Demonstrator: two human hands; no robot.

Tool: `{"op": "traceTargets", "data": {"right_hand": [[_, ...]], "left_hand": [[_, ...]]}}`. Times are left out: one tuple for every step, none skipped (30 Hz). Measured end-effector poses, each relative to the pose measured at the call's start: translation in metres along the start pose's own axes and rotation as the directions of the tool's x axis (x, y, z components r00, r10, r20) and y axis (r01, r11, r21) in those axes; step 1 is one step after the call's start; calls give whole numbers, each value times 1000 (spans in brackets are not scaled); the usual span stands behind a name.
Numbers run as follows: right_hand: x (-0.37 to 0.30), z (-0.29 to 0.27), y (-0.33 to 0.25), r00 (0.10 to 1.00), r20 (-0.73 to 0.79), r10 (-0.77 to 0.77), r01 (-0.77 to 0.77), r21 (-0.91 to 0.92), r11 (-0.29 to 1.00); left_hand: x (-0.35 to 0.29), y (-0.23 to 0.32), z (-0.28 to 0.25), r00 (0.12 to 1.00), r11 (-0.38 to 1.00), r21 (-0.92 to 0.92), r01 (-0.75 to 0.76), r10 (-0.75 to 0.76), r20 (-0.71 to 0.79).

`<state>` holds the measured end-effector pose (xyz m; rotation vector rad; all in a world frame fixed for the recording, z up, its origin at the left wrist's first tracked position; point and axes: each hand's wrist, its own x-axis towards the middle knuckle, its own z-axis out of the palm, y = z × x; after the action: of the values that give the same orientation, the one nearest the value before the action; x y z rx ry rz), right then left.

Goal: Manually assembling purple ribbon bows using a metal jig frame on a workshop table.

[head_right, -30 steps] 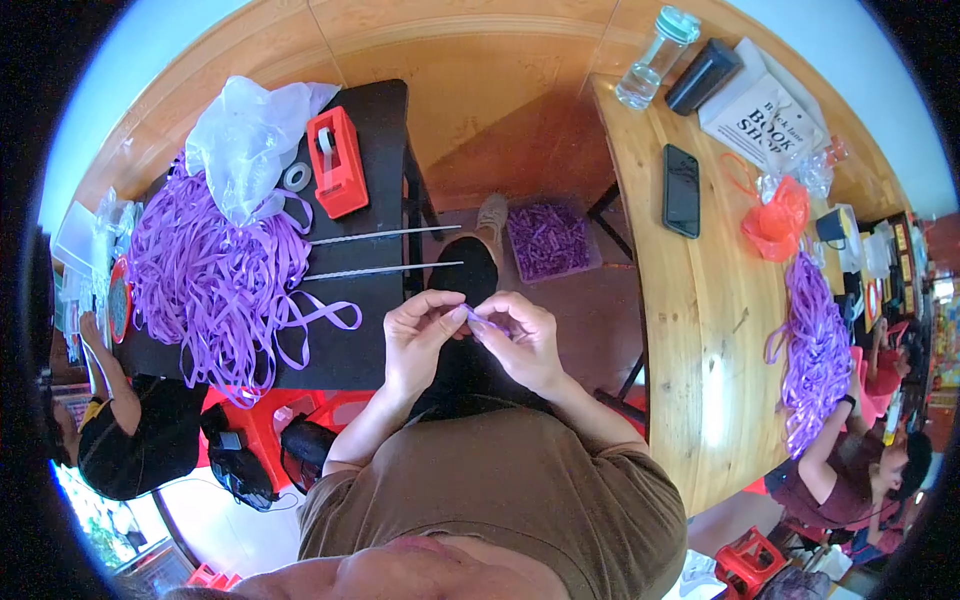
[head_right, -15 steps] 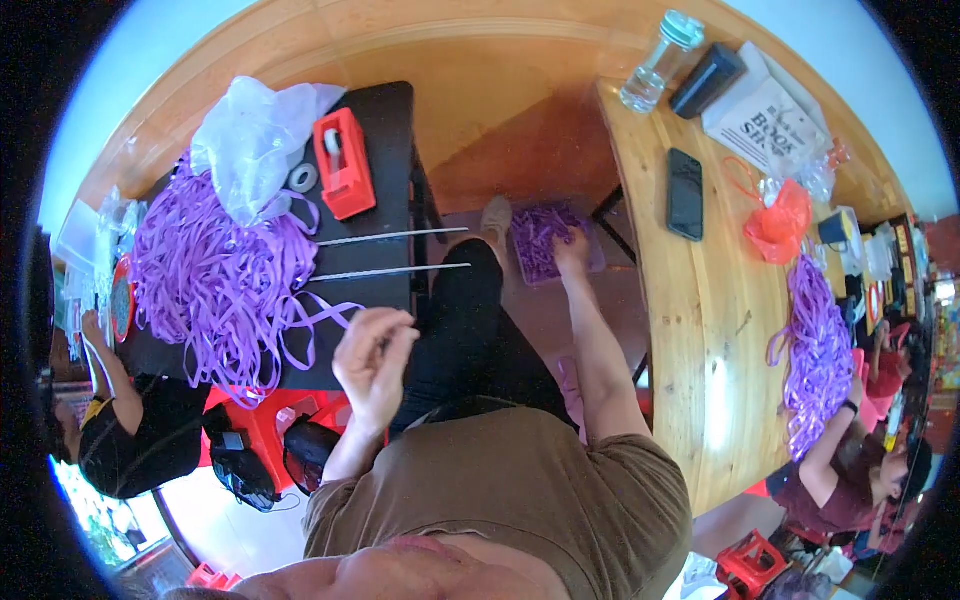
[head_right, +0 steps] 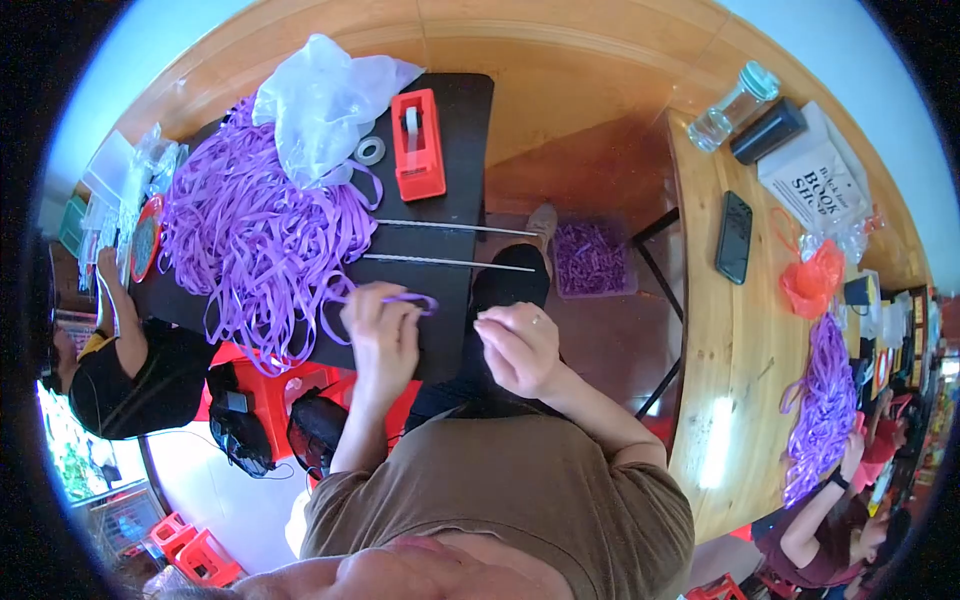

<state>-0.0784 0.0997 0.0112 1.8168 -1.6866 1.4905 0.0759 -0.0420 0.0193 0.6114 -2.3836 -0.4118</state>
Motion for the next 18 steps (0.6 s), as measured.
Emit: {"op": "traceTargets", "data": {"right_hand": [[7,4,-3,999,45,17,-20,52,998],[9,12,-4,996,56,71,-78,133,988],[16,12,-10,963,112,246,-268,272,924],[21,10,-18,893,193,406,-450,386,805],[18,7,-14,844,302,443,-535,430,727],[13,5,-10,845,308,437,-533,430,728],[9,3,-6,832,369,414,-551,464,693],[6,-1,-3,817,428,387,-570,495,656],[8,-10,-8,741,507,439,-658,424,622],[6,-14,-6,741,506,441,-659,422,622],[2,-17,-4,791,466,398,-576,345,741],[2,-20,-4,833,427,351,-482,249,840],[4,-28,-6,862,359,359,-456,239,857],[6,-34,-7,873,317,371,-459,274,845],[8,-42,-8,882,275,383,-458,309,834],[14,-50,-8,901,255,352,-424,337,841],[15,-54,-6,908,231,350,-415,368,832],[18,-58,-5,915,207,346,-401,401,823]], "left_hand": [[-1,5,6,999,992,-120,-36,36,1],[-3,15,9,998,977,-204,-55,55,-6],[-3,25,10,995,958,-269,-95,86,-45],[-4,35,10,993,927,-359,-108,87,-74],[-7,37,12,991,904,-407,-130,100,-94],[-8,37,13,991,906,-405,-127,95,-99],[-9,38,14,993,890,-444,-103,66,-97],[-10,38,15,995,871,-484,-79,39,-93],[-7,36,17,996,847,-530,-45,-1,-87],[-8,36,15,997,815,-578,35,-65,-30],[-7,36,12,992,777,-619,116,-123,31],[-7,32,9,991,755,-641,136,-107,84],[-5,30,8,997,792,-606,75,-53,54],[-3,28,7,1000,823,-568,11,4,25],[-1,29,0,991,811,-586,8,70,111],[0,31,0,990,806,-592,6,78,116],[2,33,2,982,776,-630,6,114,149],[5,36,3,972,747,-665,6,152,178]]}}
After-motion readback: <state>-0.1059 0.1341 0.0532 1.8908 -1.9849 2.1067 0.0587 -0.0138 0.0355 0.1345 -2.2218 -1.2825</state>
